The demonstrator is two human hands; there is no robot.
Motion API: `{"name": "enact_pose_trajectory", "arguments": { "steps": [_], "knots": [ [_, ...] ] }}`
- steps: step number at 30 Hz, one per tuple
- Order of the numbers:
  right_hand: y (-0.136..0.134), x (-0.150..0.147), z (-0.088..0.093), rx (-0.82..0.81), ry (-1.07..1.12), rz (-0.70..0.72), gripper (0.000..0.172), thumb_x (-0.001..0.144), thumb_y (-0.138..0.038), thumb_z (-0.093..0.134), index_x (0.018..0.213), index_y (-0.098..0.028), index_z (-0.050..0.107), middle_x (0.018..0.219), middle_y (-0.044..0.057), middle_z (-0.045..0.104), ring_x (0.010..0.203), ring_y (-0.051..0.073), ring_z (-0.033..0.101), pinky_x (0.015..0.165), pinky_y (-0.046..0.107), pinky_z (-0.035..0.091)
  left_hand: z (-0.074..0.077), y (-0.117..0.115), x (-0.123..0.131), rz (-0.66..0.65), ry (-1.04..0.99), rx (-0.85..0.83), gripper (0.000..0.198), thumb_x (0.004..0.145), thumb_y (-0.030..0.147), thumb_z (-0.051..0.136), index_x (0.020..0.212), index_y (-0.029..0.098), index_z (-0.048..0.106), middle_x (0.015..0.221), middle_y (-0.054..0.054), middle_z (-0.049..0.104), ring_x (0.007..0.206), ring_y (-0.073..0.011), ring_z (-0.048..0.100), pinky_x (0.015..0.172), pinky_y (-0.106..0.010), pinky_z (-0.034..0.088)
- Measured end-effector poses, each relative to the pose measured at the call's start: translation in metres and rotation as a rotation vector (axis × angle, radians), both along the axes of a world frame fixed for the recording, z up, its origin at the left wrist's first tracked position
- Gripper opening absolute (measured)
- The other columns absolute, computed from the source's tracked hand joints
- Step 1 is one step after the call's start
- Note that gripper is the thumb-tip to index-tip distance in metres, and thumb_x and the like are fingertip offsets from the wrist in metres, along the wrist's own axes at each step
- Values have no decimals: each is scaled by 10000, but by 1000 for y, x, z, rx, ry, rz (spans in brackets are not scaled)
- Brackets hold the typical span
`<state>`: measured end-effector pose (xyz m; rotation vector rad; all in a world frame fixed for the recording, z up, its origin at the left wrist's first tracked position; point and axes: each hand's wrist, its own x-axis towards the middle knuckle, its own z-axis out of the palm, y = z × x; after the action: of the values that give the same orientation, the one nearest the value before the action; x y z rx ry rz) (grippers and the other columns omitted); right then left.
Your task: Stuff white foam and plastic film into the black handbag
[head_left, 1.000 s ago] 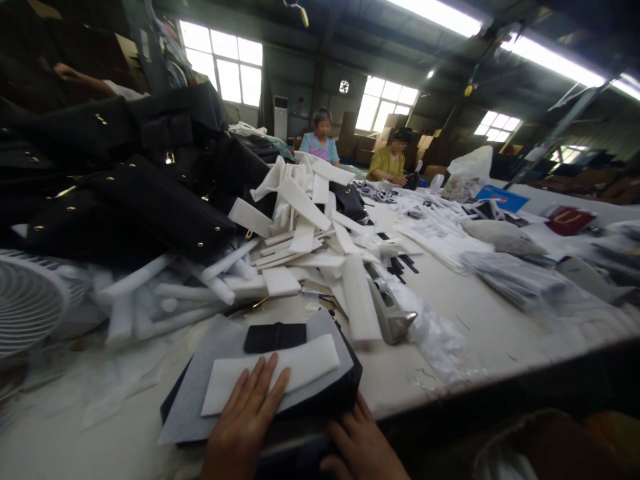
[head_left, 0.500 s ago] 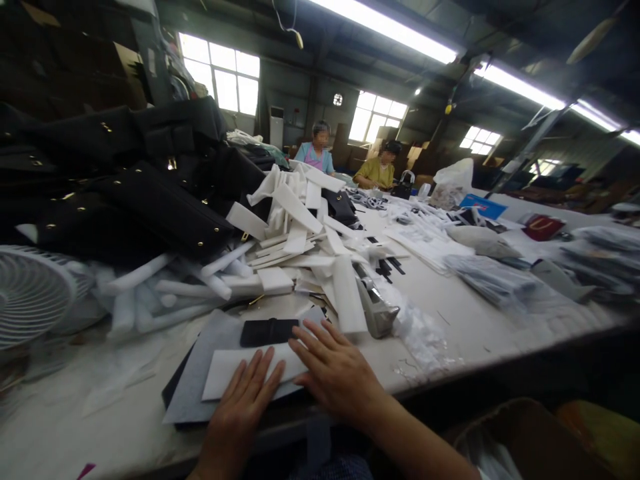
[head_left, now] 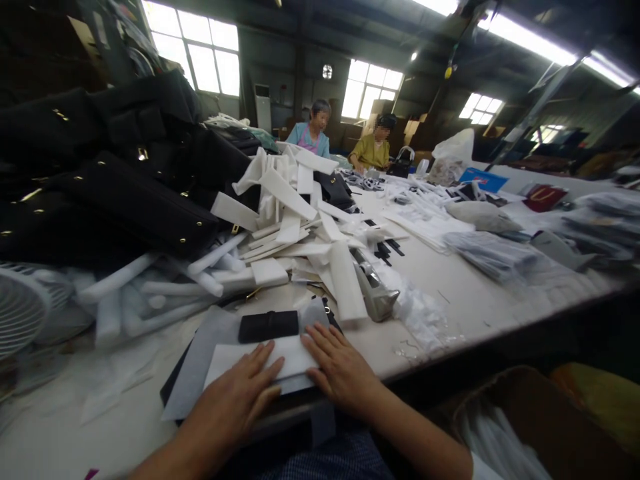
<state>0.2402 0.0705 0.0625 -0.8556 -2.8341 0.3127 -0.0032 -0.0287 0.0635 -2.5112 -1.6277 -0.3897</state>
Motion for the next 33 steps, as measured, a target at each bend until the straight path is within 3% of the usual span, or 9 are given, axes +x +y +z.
{"name": "enact_pose_trajectory", "arguments": {
  "steps": [4, 7, 11, 14, 17, 21, 25, 29, 33],
  "knots": [
    [-1, 1, -1, -1, 13, -4, 548, 1020, -444, 366, 1502, -182, 342, 1578, 96, 303, 1469, 268, 233, 1212, 483, 207, 20, 22, 4, -30, 22, -33, 337, 1004, 340, 394, 1046, 171, 683, 1167, -189, 678, 908, -314, 716, 687, -434, 627],
    [-1, 1, -2, 6, 21, 0, 551, 1015, -442, 387, 1497, -178, 349, 1570, 98, 320, 1464, 268, 247, 1210, 481, 215, 22, 31, 7, -112, 34, -38, 288, 990, 312, 436, 930, 138, 657, 1057, -181, 700, 867, -312, 709, 702, -467, 617],
    [-1, 0, -5, 25, 43, -5, 557, 1008, -435, 417, 1503, -191, 336, 1573, 84, 319, 1469, 256, 234, 1207, 480, 222, 7, 37, -1, -242, -72, -74, 189, 995, 275, 461, 1058, 184, 615, 1279, -120, 622, 1170, -271, 602, 1051, -550, 452],
    [-2, 1, -7, 28, 54, -9, 565, 1008, -436, 416, 1509, -192, 321, 1576, 84, 311, 1472, 256, 225, 1208, 479, 216, -8, 40, -12, -304, -240, -129, 301, 1007, 232, 428, 1298, 224, 503, 1435, -95, 508, 1328, -229, 468, 1122, -513, 383],
    [-2, 1, -8, 28, 61, -8, 570, 1007, -432, 419, 1509, -182, 321, 1577, 91, 306, 1470, 257, 230, 1209, 479, 213, -14, 44, -20, -320, -297, -199, 409, 1016, 242, 408, 1424, 266, 376, 1381, -49, 569, 1299, -185, 499, 1141, -481, 362],
    [-2, 1, -10, 36, 72, -14, 560, 1008, -426, 420, 1502, -177, 335, 1572, 99, 316, 1469, 254, 235, 1208, 476, 219, -5, 48, -20, -363, -256, -272, 487, 982, 303, 511, 1446, 264, 366, 1418, -75, 532, 1299, -217, 501, 1140, -492, 350],
    [-2, 1, -11, 29, 82, -10, 559, 1007, -430, 424, 1494, -166, 350, 1570, 105, 317, 1465, 261, 244, 1206, 483, 226, 19, 49, -11, -440, -141, -323, 424, 983, 181, 458, 1404, 216, 436, 1451, -112, 486, 1349, -225, 438, 1171, -506, 282],
    [-2, 2, -9, 15, 97, -14, 562, 1001, -414, 442, 1497, -167, 345, 1568, 112, 317, 1465, 266, 245, 1205, 489, 237, 31, 50, 1, -357, -147, -320, 273, 992, 196, 432, 1236, 211, 556, 1351, -63, 594, 1219, -180, 572, 1112, -393, 411],
    [-3, 2, -9, 4, 84, -9, 570, 1003, -396, 438, 1514, -177, 310, 1577, 95, 298, 1472, 260, 225, 1208, 493, 233, 5, 50, 5, -225, -238, -192, 224, 1014, 249, 410, 1074, 202, 621, 1202, -49, 684, 1077, -184, 659, 1022, -365, 507]
  ]
}}
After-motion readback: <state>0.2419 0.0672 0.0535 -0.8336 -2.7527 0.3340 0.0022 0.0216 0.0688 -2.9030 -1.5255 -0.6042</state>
